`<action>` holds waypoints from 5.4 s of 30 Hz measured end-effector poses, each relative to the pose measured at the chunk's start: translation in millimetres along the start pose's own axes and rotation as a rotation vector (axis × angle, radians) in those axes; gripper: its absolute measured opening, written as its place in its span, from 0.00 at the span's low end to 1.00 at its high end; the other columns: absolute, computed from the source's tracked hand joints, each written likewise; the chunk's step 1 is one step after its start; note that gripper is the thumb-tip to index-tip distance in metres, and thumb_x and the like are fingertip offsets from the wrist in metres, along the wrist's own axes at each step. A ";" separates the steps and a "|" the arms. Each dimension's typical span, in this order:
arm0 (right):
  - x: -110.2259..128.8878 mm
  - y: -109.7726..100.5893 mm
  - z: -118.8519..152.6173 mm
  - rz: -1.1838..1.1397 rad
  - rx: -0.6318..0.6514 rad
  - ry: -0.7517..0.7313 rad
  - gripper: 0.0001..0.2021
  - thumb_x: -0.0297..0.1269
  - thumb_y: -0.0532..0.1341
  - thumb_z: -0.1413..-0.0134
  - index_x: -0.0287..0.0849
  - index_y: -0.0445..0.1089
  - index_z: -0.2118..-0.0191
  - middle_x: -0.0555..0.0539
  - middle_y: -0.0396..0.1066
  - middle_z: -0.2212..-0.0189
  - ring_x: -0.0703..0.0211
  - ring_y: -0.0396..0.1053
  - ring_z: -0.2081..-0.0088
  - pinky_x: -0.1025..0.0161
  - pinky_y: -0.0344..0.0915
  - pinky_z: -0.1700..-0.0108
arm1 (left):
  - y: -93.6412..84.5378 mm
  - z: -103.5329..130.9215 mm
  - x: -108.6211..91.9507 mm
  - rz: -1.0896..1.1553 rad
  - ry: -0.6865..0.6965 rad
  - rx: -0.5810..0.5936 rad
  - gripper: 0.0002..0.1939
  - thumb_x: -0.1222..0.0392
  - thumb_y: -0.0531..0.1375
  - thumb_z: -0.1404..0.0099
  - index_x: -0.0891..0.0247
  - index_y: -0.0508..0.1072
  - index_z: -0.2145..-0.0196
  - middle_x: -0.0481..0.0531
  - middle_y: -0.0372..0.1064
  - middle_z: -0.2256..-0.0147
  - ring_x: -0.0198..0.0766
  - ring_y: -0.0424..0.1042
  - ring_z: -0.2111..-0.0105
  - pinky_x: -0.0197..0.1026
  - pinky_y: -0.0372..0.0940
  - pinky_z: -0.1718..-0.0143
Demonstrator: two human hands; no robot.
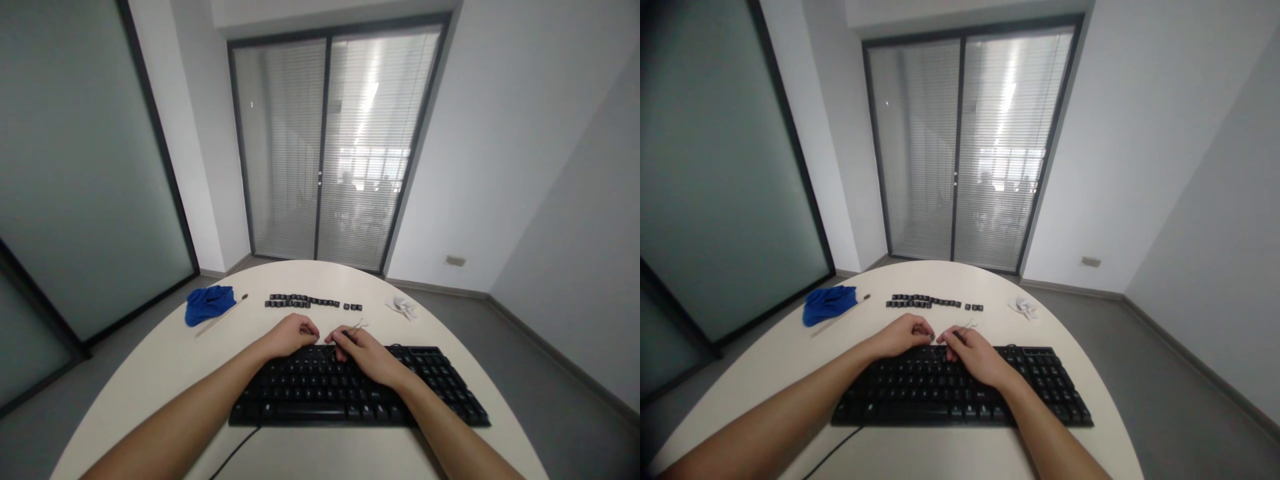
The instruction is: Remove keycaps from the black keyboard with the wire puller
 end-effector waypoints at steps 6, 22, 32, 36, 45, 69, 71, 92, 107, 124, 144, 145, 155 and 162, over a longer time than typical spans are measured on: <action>-2.6 0.5 -0.5 -0.014 0.003 -0.008 0.23 0.52 0.51 0.37 0.38 0.73 0.57 0.51 0.68 0.76 0.60 0.66 0.71 0.64 0.63 0.63 | -0.7 -20.5 -6.1 -0.203 0.024 -0.032 0.11 0.67 0.58 0.49 0.65 0.79 0.69 0.52 0.77 0.71 0.41 0.75 0.68 0.37 0.65 0.66; -2.9 1.1 -0.7 -0.008 -0.006 -0.016 0.23 0.53 0.51 0.37 0.39 0.74 0.58 0.50 0.68 0.75 0.61 0.66 0.71 0.64 0.63 0.64 | -2.9 -44.4 -4.9 -0.624 0.112 -0.224 0.07 0.61 0.60 0.38 0.58 0.79 0.63 0.56 0.73 0.62 0.48 0.68 0.54 0.45 0.62 0.53; 0.2 0.8 0.7 -0.005 -0.009 0.011 0.22 0.53 0.51 0.37 0.39 0.73 0.61 0.51 0.68 0.76 0.60 0.66 0.71 0.64 0.63 0.63 | -7.9 -55.7 -2.7 -0.713 0.184 -0.278 0.07 0.64 0.58 0.36 0.62 0.77 0.64 0.57 0.69 0.56 0.47 0.60 0.50 0.45 0.60 0.51; 0.7 0.7 1.0 -0.019 -0.007 0.007 0.22 0.53 0.52 0.37 0.40 0.73 0.60 0.51 0.68 0.76 0.60 0.66 0.71 0.64 0.63 0.64 | -7.2 -60.1 -1.4 -0.730 0.174 -0.289 0.07 0.64 0.58 0.36 0.62 0.77 0.64 0.57 0.68 0.56 0.47 0.60 0.50 0.44 0.62 0.53; 0.9 0.3 0.4 -0.011 -0.003 0.013 0.22 0.53 0.52 0.38 0.39 0.73 0.60 0.51 0.68 0.76 0.60 0.66 0.71 0.64 0.63 0.64 | -8.4 -58.5 -7.5 -0.720 0.123 -0.280 0.09 0.66 0.56 0.36 0.63 0.75 0.60 0.59 0.67 0.53 0.48 0.59 0.49 0.46 0.63 0.54; 11.2 -8.8 5.0 0.386 -0.081 -0.115 0.20 0.49 0.49 0.34 0.42 0.73 0.62 0.44 0.75 0.66 0.52 0.71 0.62 0.62 0.61 0.58 | 43.5 42.5 -27.2 -0.030 0.141 -0.230 0.13 0.64 0.53 0.36 0.61 0.70 0.54 0.55 0.71 0.55 0.44 0.67 0.52 0.44 0.60 0.48; 12.2 -7.7 4.6 0.393 -0.073 -0.118 0.20 0.48 0.49 0.34 0.42 0.73 0.62 0.44 0.75 0.66 0.52 0.71 0.62 0.62 0.61 0.59 | 43.4 42.8 -26.8 -0.043 0.162 -0.235 0.14 0.66 0.53 0.37 0.61 0.70 0.54 0.55 0.70 0.54 0.43 0.67 0.51 0.44 0.59 0.47; 11.9 -4.1 5.7 0.354 -0.190 -0.115 0.22 0.50 0.50 0.35 0.41 0.73 0.70 0.47 0.73 0.73 0.57 0.69 0.69 0.63 0.62 0.63 | 32.3 36.5 -20.5 -0.152 0.300 -0.166 0.06 0.61 0.59 0.37 0.60 0.75 0.62 0.52 0.72 0.59 0.43 0.67 0.55 0.45 0.61 0.50; -12.3 -0.6 -6.4 0.125 -0.256 0.094 0.26 0.56 0.46 0.37 0.41 0.67 0.72 0.56 0.56 0.86 0.64 0.57 0.82 0.66 0.55 0.76 | 32.7 34.3 -21.7 -0.202 0.297 -0.172 0.07 0.59 0.58 0.34 0.60 0.76 0.62 0.52 0.71 0.59 0.43 0.66 0.55 0.45 0.61 0.51; 12.4 1.0 6.6 0.584 -0.090 -0.195 0.19 0.46 0.48 0.33 0.43 0.72 0.65 0.48 0.75 0.69 0.59 0.72 0.66 0.66 0.61 0.62 | 33.9 35.1 -21.9 -0.213 0.316 -0.162 0.09 0.62 0.58 0.35 0.57 0.76 0.58 0.51 0.71 0.58 0.42 0.66 0.56 0.45 0.62 0.51; -16.1 -0.6 -7.5 0.134 -0.250 0.049 0.25 0.56 0.47 0.36 0.40 0.67 0.71 0.55 0.58 0.84 0.63 0.58 0.79 0.66 0.57 0.74 | 32.6 34.0 -22.3 -0.189 0.277 -0.180 0.10 0.57 0.57 0.33 0.59 0.77 0.60 0.51 0.73 0.59 0.43 0.68 0.57 0.45 0.62 0.52; -16.6 -0.6 -7.5 0.128 -0.252 0.041 0.25 0.56 0.48 0.37 0.40 0.66 0.71 0.55 0.58 0.83 0.63 0.59 0.79 0.66 0.57 0.73 | 32.6 34.2 -22.5 -0.192 0.276 -0.183 0.10 0.57 0.57 0.33 0.59 0.77 0.60 0.51 0.73 0.59 0.43 0.68 0.57 0.45 0.62 0.52; -13.8 -1.2 -5.6 0.081 -0.283 0.015 0.23 0.56 0.48 0.37 0.40 0.67 0.67 0.55 0.57 0.82 0.63 0.58 0.78 0.65 0.58 0.72 | 31.8 36.7 -22.0 -0.172 0.282 -0.208 0.07 0.60 0.59 0.36 0.60 0.73 0.59 0.52 0.72 0.59 0.44 0.67 0.55 0.46 0.61 0.51; -7.6 -0.3 -3.0 0.097 -0.221 -0.030 0.24 0.55 0.49 0.37 0.41 0.65 0.74 0.53 0.60 0.80 0.63 0.60 0.76 0.66 0.59 0.69 | 31.8 35.8 -18.1 -0.074 0.261 -0.206 0.09 0.60 0.58 0.34 0.59 0.72 0.56 0.51 0.72 0.57 0.42 0.68 0.54 0.45 0.62 0.50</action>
Point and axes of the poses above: each hand's wrist, its own z-axis away from the middle knuckle, its own y-axis out of the palm, x = y × z, the point moved 2 cm from there along -z, towards the middle knuckle
